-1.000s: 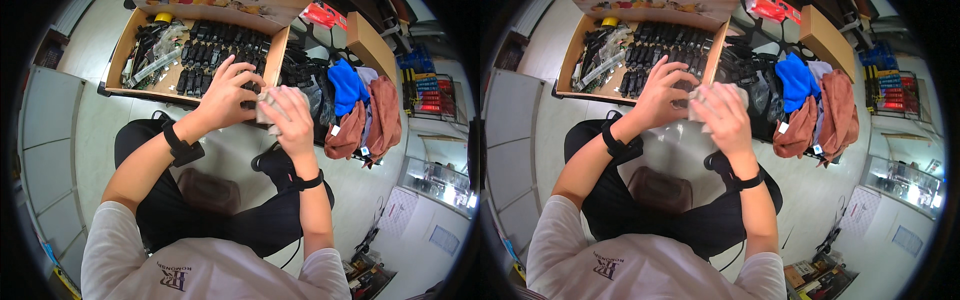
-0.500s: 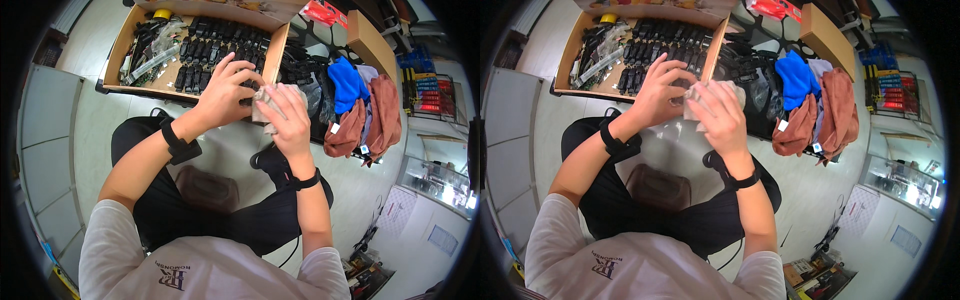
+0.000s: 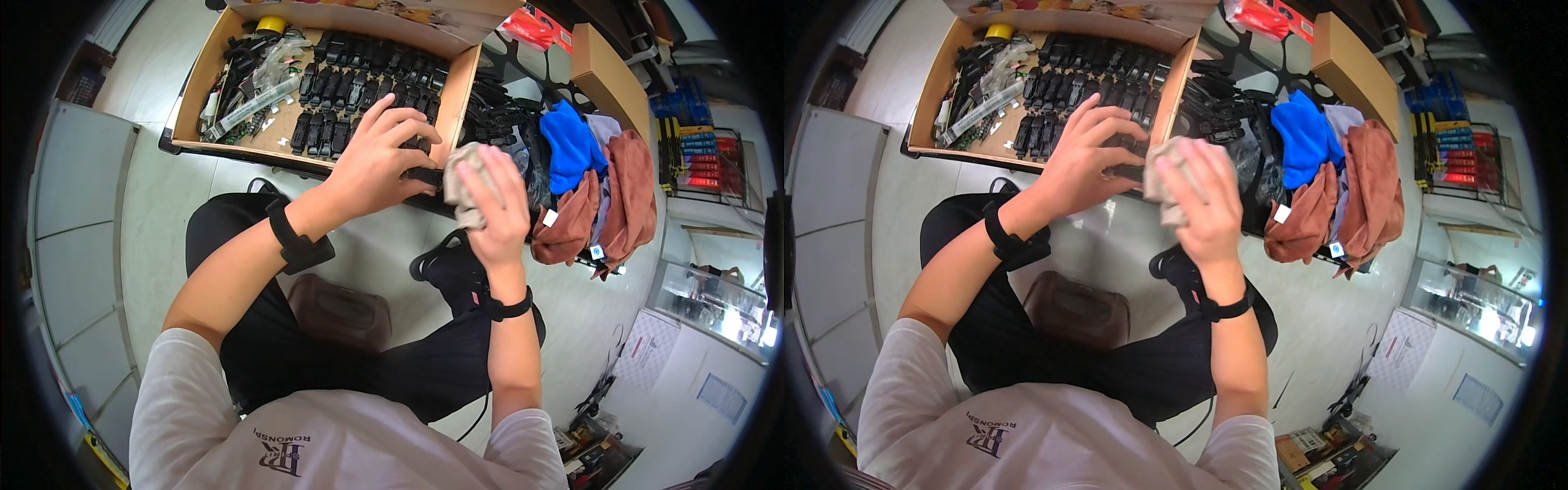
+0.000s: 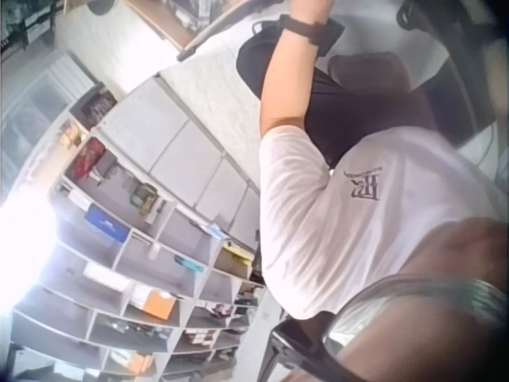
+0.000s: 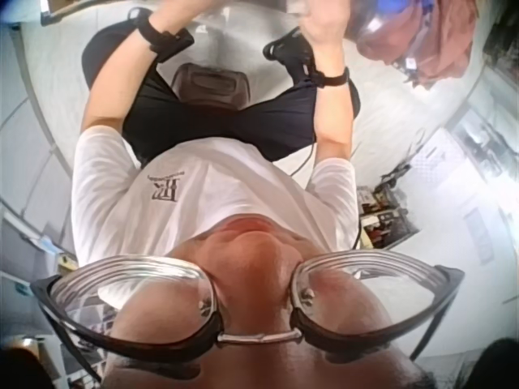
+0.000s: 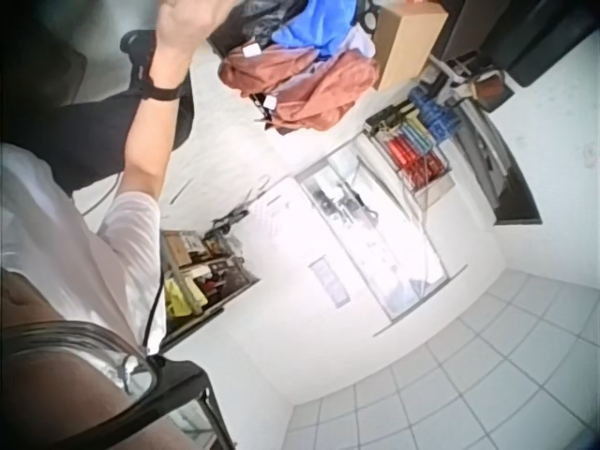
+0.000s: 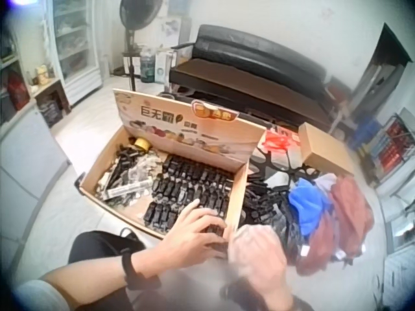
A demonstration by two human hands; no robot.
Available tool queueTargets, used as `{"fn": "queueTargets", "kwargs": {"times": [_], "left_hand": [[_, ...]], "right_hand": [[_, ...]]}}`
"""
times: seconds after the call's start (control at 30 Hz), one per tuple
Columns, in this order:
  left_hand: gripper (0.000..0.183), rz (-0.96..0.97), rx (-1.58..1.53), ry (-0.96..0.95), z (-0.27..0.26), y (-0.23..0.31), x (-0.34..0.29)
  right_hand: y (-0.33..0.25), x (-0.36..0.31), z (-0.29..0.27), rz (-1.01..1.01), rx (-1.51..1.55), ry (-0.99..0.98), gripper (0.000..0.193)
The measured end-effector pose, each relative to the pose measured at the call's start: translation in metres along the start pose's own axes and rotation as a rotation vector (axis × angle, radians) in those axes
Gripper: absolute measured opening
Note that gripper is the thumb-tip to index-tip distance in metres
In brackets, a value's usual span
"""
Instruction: The person sits on the floor and wipes small black electronic components with a cloth. They pick up each component from a cardboard box, wipe it, and place it back into the box.
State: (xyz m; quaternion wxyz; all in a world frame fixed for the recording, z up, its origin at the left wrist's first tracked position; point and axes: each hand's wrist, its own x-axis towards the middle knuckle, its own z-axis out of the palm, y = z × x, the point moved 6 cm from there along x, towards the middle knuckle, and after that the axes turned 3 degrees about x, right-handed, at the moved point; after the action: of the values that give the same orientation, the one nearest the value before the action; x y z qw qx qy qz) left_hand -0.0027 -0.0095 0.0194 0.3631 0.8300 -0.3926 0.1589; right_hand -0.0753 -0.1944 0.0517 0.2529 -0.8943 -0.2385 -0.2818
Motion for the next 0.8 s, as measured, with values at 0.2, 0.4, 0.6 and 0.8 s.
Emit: {"fn": "queueTargets", "kwargs": {"times": [0.2,0.4,0.6,0.8], "left_hand": [[0.024,0.015,0.064,-0.004,0.001,-0.002,0.000],[0.030,0.040,0.045,-0.003,0.001,0.006,0.000],[0.029,0.035,0.088,0.026,0.000,0.009,0.002],[0.028,0.040,0.094,-0.099,0.000,0.005,0.001]], "right_hand": [[-0.007,0.009,0.015,-0.077,0.048,-0.161,0.054],[0.037,-0.017,0.002,0.096,-0.054,-0.142,0.068],[0.014,-0.011,0.000,0.073,0.057,-0.056,0.069],[0.002,-0.007,0.011,-0.053,0.055,-0.127,0.062]]}}
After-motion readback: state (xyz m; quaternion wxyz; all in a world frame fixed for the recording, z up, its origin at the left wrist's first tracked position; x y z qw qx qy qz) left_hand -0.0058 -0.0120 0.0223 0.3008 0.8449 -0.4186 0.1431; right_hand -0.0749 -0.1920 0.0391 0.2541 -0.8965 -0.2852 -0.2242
